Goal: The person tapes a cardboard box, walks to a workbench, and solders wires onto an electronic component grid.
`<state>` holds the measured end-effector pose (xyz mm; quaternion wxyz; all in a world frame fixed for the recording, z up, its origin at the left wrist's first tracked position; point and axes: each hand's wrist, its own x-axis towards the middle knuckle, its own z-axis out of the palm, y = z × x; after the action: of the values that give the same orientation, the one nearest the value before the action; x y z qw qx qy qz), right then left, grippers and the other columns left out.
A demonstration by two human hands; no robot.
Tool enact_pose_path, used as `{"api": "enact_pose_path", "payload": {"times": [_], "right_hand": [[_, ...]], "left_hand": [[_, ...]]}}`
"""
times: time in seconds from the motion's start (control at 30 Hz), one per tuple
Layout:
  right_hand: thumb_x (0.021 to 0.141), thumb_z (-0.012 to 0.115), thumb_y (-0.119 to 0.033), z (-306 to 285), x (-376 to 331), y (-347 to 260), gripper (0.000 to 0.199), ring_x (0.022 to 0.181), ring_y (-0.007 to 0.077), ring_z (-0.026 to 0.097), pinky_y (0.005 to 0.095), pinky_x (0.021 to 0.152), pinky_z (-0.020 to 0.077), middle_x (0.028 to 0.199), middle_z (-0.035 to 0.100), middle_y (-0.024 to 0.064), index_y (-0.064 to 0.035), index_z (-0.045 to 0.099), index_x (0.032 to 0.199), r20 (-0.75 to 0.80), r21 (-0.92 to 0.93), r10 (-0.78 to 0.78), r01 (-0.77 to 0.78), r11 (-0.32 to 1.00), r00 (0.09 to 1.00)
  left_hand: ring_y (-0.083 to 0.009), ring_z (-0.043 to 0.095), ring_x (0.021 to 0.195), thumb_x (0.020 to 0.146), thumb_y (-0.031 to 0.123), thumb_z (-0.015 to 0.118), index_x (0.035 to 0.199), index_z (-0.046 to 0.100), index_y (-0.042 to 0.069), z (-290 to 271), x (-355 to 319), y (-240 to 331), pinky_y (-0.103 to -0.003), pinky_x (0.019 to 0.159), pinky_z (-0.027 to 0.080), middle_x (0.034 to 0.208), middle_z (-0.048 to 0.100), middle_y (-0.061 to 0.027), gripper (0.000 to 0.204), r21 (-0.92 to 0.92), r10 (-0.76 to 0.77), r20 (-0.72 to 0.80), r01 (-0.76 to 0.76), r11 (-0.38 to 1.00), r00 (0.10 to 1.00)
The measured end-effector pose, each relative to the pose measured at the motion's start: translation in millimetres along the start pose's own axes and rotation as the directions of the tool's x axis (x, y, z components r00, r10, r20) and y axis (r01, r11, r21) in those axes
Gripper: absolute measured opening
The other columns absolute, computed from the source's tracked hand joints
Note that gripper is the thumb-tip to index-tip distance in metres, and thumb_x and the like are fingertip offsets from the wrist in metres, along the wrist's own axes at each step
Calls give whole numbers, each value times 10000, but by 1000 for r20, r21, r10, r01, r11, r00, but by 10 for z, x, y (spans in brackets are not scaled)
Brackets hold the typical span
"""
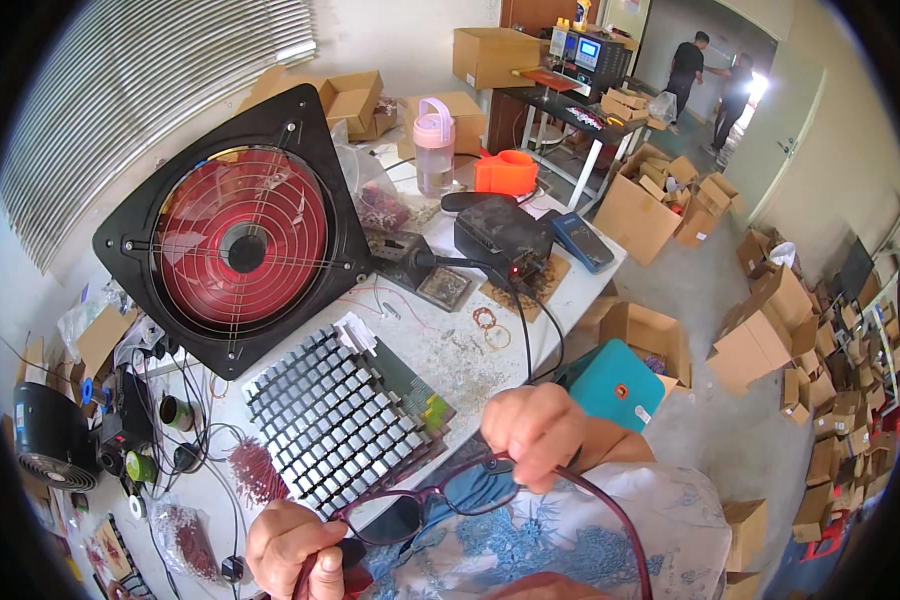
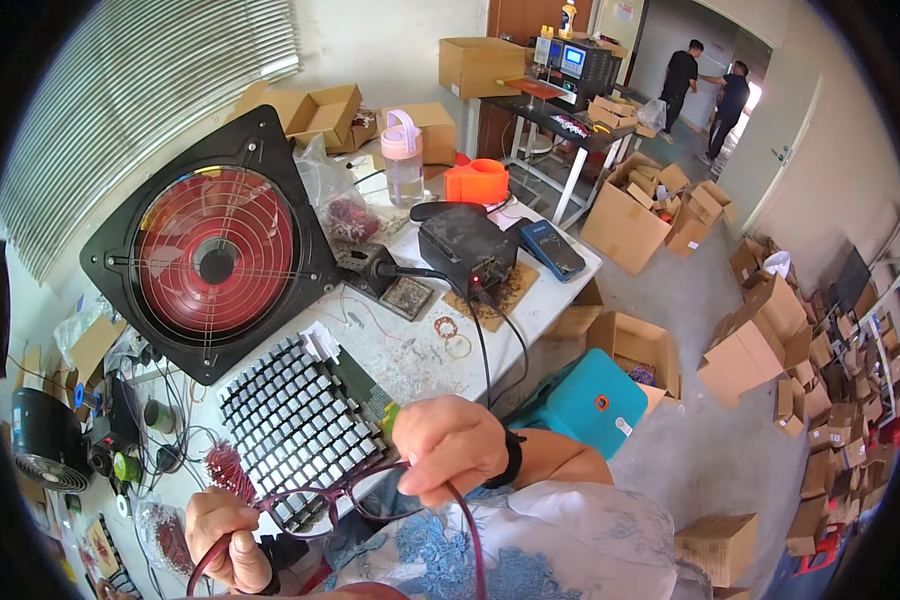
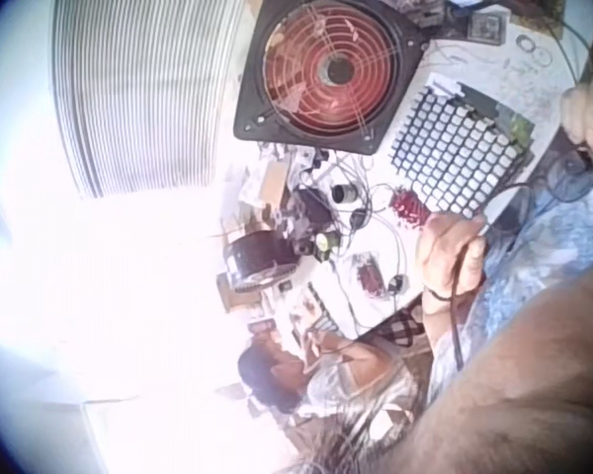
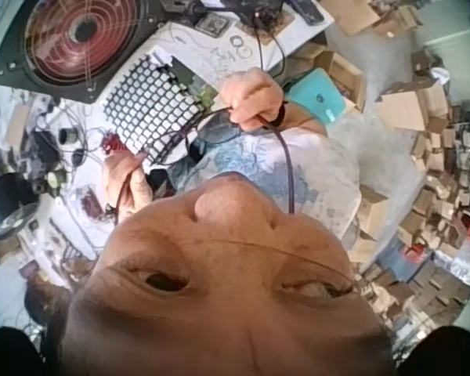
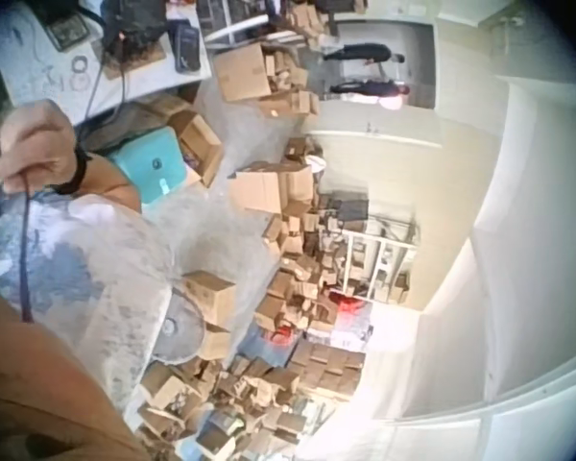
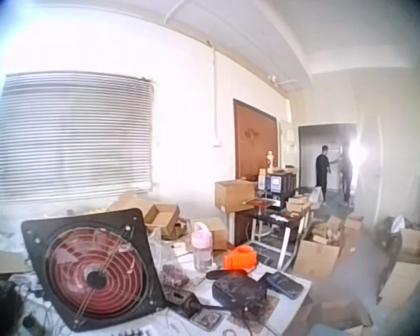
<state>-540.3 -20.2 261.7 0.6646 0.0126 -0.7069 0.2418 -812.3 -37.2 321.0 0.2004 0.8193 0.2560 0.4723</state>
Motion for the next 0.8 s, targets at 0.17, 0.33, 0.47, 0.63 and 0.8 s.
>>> {"api": "enact_pose_path", "payload": {"times": [0.17,0.33,0.47,0.63,0.8], "right_hand": [[839,738,-205,56,5,-106,196,735,224,551,360,632,457,958,552,69,-17,697,874,-130,70,-34,44,997,991],[844,735,-227,70,-3,-93,204,741,221,541,357,615,448,995,516,76,-30,684,825,-178,142,-57,83,986,982],[835,744,-258,191,83,-240,185,739,206,522,335,604,423,1001,492,72,-79,696,824,-189,70,-81,95,993,979],[795,772,-281,290,320,-421,117,706,157,447,287,592,326,877,470,12,-213,704,861,-289,-258,-210,135,957,934],[780,793,-288,288,451,-426,226,677,124,426,277,606,294,787,465,-29,-248,696,980,-325,-263,-307,227,938,895]], "left_hand": [[-144,450,556,854,361,652,740,599,42,198,10,2,-275,512,333,680,494,-48,344,-165,-50,-283,2,986,958],[-152,450,553,833,367,669,717,599,43,244,59,-7,-278,505,329,674,483,-46,351,-221,-25,-334,-52,974,942],[-147,427,536,838,375,663,707,573,51,249,70,9,-278,487,312,678,463,-45,362,-320,-46,-360,-78,944,932],[-128,388,521,857,373,647,704,545,78,216,126,-3,-270,466,279,676,426,-29,348,-412,-8,-356,-149,899,934],[-206,484,563,933,250,584,901,594,-37,89,401,-16,-302,484,394,726,500,-102,289,-504,265,-189,-326,800,945]]}}
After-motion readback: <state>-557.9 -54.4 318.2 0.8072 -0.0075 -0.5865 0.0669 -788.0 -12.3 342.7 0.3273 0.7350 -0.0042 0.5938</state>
